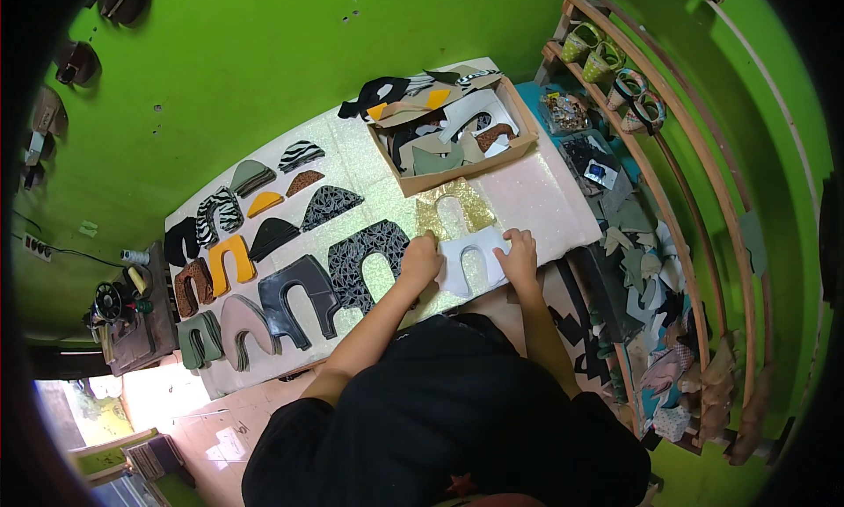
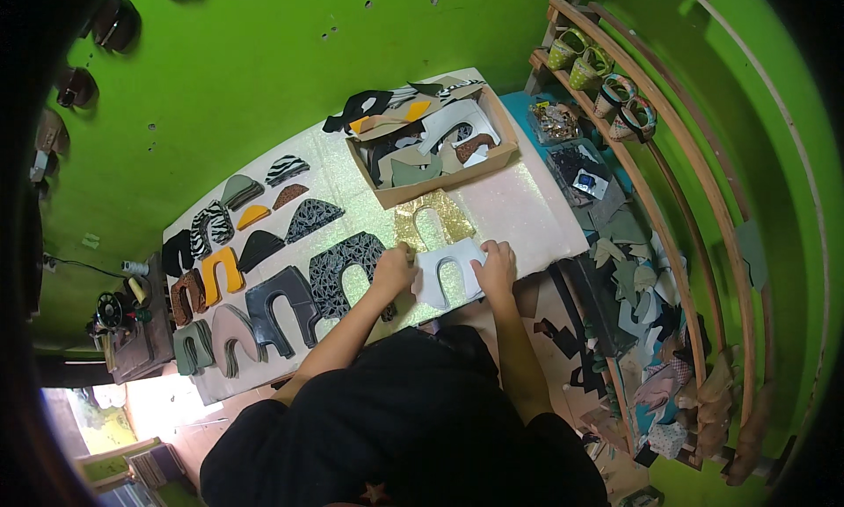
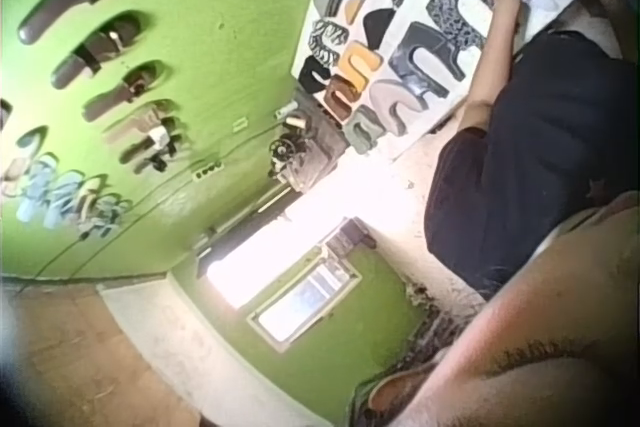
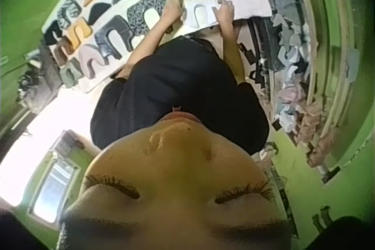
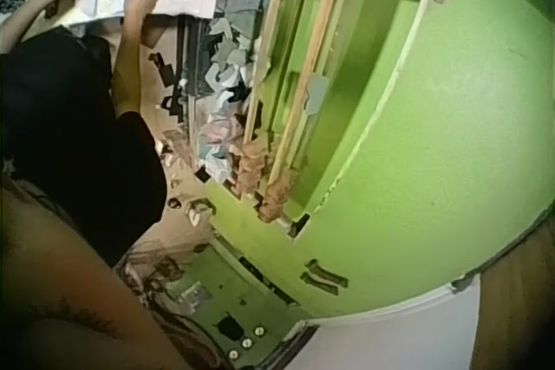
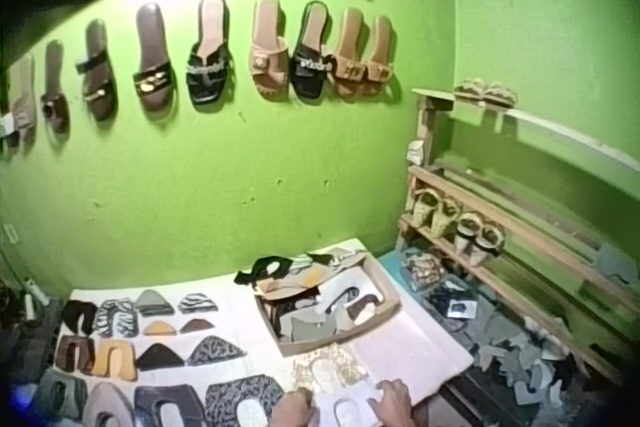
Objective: Organizing and laying out various shoe material components on a workbench.
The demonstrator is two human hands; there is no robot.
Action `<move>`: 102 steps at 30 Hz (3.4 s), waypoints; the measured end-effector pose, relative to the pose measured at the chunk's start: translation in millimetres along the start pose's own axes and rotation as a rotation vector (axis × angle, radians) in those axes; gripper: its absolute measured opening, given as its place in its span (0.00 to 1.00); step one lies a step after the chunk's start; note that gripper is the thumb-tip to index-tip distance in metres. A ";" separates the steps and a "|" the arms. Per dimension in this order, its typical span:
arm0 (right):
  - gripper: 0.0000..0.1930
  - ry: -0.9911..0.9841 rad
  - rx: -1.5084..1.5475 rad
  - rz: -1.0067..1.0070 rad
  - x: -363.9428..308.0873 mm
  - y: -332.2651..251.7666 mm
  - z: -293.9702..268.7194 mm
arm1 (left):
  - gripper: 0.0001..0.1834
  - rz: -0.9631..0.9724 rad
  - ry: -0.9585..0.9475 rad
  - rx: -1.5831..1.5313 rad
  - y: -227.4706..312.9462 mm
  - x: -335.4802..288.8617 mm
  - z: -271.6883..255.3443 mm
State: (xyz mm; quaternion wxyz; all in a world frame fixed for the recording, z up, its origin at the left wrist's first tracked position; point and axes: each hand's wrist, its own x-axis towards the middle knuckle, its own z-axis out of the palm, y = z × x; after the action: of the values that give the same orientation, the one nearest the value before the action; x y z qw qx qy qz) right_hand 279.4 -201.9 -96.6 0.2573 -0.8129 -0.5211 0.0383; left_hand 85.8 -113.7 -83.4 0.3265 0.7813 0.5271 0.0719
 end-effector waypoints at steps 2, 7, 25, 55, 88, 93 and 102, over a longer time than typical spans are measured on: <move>0.13 -0.118 0.099 0.026 3.9 5.6 -1.8 | 0.15 0.025 0.089 -0.047 18.9 -1.8 -21.1; 0.10 -0.343 0.073 -0.023 10.0 0.2 1.4 | 0.17 0.263 0.387 0.043 30.8 23.4 -48.9; 0.14 -0.061 0.496 -0.233 209.5 -46.2 -10.2 | 0.32 0.217 0.153 0.245 9.1 84.1 -57.0; 0.18 -0.260 -0.122 -0.104 302.4 -67.3 25.8 | 0.14 0.305 0.360 0.292 0.1 174.6 -86.8; 0.17 -0.325 0.137 -0.448 341.4 -161.7 95.2 | 0.13 0.041 0.286 -1.161 5.1 117.2 -103.5; 0.16 -0.415 0.020 -0.409 356.6 -190.7 122.8 | 0.14 0.063 0.209 -1.494 6.5 109.9 -104.4; 0.14 -0.679 -0.080 -0.568 366.8 -227.8 191.0 | 0.30 0.120 0.169 -1.342 4.3 99.3 -143.2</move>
State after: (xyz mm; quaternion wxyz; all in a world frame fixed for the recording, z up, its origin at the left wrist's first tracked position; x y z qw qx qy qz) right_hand 194.3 262.2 -81.9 0.0403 -0.5884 -0.7796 0.2106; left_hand 66.9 34.0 7.3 0.6939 0.4290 0.3476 0.4622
